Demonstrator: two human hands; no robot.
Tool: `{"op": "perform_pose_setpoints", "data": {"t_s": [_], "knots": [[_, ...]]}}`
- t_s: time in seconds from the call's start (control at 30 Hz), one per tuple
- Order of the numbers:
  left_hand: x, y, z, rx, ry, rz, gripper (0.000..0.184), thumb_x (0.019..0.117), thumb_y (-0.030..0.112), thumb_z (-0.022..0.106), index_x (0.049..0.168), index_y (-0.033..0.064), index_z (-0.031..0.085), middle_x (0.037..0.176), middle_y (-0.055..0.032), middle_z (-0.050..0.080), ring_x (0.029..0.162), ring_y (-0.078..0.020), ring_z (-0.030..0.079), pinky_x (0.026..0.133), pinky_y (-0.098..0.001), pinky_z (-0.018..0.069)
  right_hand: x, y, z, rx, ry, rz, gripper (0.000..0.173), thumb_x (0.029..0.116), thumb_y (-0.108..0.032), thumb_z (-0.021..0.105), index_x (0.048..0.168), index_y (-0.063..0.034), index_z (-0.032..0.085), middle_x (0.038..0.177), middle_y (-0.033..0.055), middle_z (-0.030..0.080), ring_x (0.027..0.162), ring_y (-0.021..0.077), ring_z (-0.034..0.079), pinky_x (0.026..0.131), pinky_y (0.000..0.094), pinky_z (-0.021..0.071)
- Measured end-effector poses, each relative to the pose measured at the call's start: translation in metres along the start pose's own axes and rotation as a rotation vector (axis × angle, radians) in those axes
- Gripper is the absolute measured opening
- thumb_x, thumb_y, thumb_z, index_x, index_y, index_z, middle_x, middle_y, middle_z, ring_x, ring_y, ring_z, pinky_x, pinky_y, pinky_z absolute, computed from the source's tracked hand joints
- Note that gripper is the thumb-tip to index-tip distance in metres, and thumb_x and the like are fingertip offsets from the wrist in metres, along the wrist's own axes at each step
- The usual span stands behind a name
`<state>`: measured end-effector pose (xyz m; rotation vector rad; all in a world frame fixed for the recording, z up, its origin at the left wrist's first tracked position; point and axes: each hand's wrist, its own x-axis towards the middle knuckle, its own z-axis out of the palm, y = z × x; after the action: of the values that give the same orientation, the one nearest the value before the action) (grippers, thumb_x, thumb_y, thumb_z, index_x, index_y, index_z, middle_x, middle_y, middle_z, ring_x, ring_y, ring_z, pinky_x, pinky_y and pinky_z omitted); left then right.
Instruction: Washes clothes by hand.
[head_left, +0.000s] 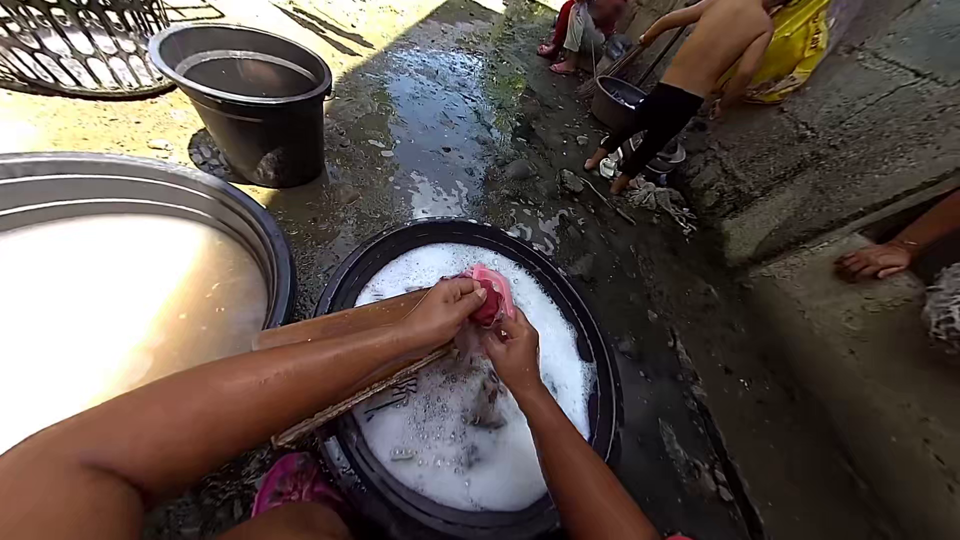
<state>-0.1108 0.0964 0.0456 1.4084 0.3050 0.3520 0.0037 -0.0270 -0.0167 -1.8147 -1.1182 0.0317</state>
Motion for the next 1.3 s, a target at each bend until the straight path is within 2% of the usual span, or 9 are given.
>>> {"op": "perform_pose_setpoints", "data": {"t_s": [0.17, 0.3, 0.4, 0.47, 0.57, 0.9, 1.03, 1.17, 1.3], "knots": [[0.0, -0.028, -0.001, 0.549, -0.113, 0.74, 0.046, 0.1069, 0.029, 0.048, 0.132, -0.0073, 0.06, 0.133, -0.018, 0.065, 0.127, -0.0163, 0.059, 0.112, -0.0358, 0.043, 0.033, -0.029, -0.066, 0.193, 0.106, -0.149, 0.022, 0.0909, -0.006, 0.058, 0.083, 0.0058, 0.074, 0.102, 0.0113, 0.07, 0.095, -0.0021, 0.064, 0.083, 0.0131, 0.0519], [-0.005, -0.044, -0.012, 1.036, -0.153, 0.585, 0.074, 0.1019, 0.051, 0.05, 0.154, -0.0007, 0.042, 0.136, -0.0272, 0.063, 0.13, -0.046, 0.058, 0.103, -0.0753, 0.037, 0.054, -0.032, -0.095, 0.307, 0.066, -0.136, 0.025, 0.0925, -0.001, 0.053, 0.078, -0.0049, 0.072, 0.098, -0.0059, 0.074, 0.096, -0.0062, 0.066, 0.087, 0.0154, 0.0542], [0.003, -0.039, -0.024, 1.243, -0.287, 0.266, 0.07, 0.1053, 0.047, 0.051, 0.154, -0.0027, 0.042, 0.106, -0.0286, 0.07, 0.112, -0.0485, 0.064, 0.099, -0.0668, 0.042, 0.082, 0.005, -0.073, 0.09, 0.015, -0.025, 0.024, 0.0937, -0.007, 0.056, 0.074, -0.0014, 0.069, 0.091, 0.0043, 0.07, 0.09, 0.0055, 0.064, 0.081, 0.0275, 0.0527], [0.011, -0.034, -0.027, 1.314, -0.381, -0.119, 0.054, 0.111, 0.038, 0.043, 0.141, -0.0062, 0.052, 0.115, -0.032, 0.067, 0.12, -0.0483, 0.06, 0.108, -0.0624, 0.0378, 0.096, 0.042, -0.044, -0.139, -0.114, 0.134, 0.023, 0.0976, -0.015, 0.063, 0.107, 0.0008, 0.077, 0.114, 0.0228, 0.069, 0.104, 0.0327, 0.066, 0.089, 0.0543, 0.0509], [0.013, -0.049, -0.036, 1.348, -0.406, -0.457, 0.048, 0.1124, 0.032, 0.039, 0.125, -0.0096, 0.06, 0.124, -0.0325, 0.064, 0.126, -0.0475, 0.058, 0.106, -0.0625, 0.0398, 0.088, 0.094, -0.009, -0.475, -0.351, 0.458, 0.047, 0.1003, -0.039, 0.065, 0.141, -0.0145, 0.064, 0.142, 0.023, 0.058, 0.125, 0.0408, 0.06, 0.102, 0.0597, 0.0463], [-0.026, -0.046, -0.049, 1.078, -0.109, -0.296, 0.037, 0.1099, 0.027, 0.045, 0.122, -0.0004, 0.068, 0.136, -0.0232, 0.056, 0.131, -0.041, 0.05, 0.103, -0.0626, 0.0372, -0.005, 0.175, 0.015, -0.226, -0.06, 0.856, 0.046, 0.1067, -0.005, 0.047, 0.147, 0.0156, 0.038, 0.151, 0.0354, 0.042, 0.144, 0.0434, 0.04, 0.121, 0.0485, 0.0291], [-0.045, -0.051, -0.059, 1.242, -0.047, -0.438, 0.046, 0.1107, 0.033, 0.042, 0.125, -0.0044, 0.064, 0.137, -0.0279, 0.055, 0.132, -0.0449, 0.05, 0.102, -0.0616, 0.0403, 0.01, 0.133, 0.047, -0.296, 0.097, 0.114, 0.036, 0.0915, -0.021, 0.071, 0.12, 0.0019, 0.075, 0.121, 0.0331, 0.068, 0.112, 0.0518, 0.066, 0.096, 0.0648, 0.0494], [-0.051, -0.058, -0.06, 1.349, -0.086, -0.436, 0.046, 0.1098, 0.031, 0.04, 0.123, -0.0068, 0.064, 0.136, -0.03, 0.057, 0.133, -0.0474, 0.05, 0.098, -0.0628, 0.0423, -0.029, 0.019, 0.076, -0.012, -0.257, -0.085, 0.03, 0.085, -0.022, 0.078, 0.11, -0.0047, 0.08, 0.125, 0.0299, 0.068, 0.11, 0.0484, 0.068, 0.089, 0.0599, 0.0555], [-0.051, -0.051, -0.057, 1.377, -0.126, -0.519, 0.045, 0.1111, 0.028, 0.038, 0.129, -0.0063, 0.061, 0.14, -0.0295, 0.055, 0.137, -0.0468, 0.047, 0.103, -0.0615, 0.0403, 0.02, 0.059, 0.069, -0.197, -0.421, 0.303, 0.036, 0.098, -0.026, 0.067, 0.127, -0.0048, 0.072, 0.132, 0.0282, 0.063, 0.119, 0.0437, 0.063, 0.1, 0.0587, 0.0482]]}}
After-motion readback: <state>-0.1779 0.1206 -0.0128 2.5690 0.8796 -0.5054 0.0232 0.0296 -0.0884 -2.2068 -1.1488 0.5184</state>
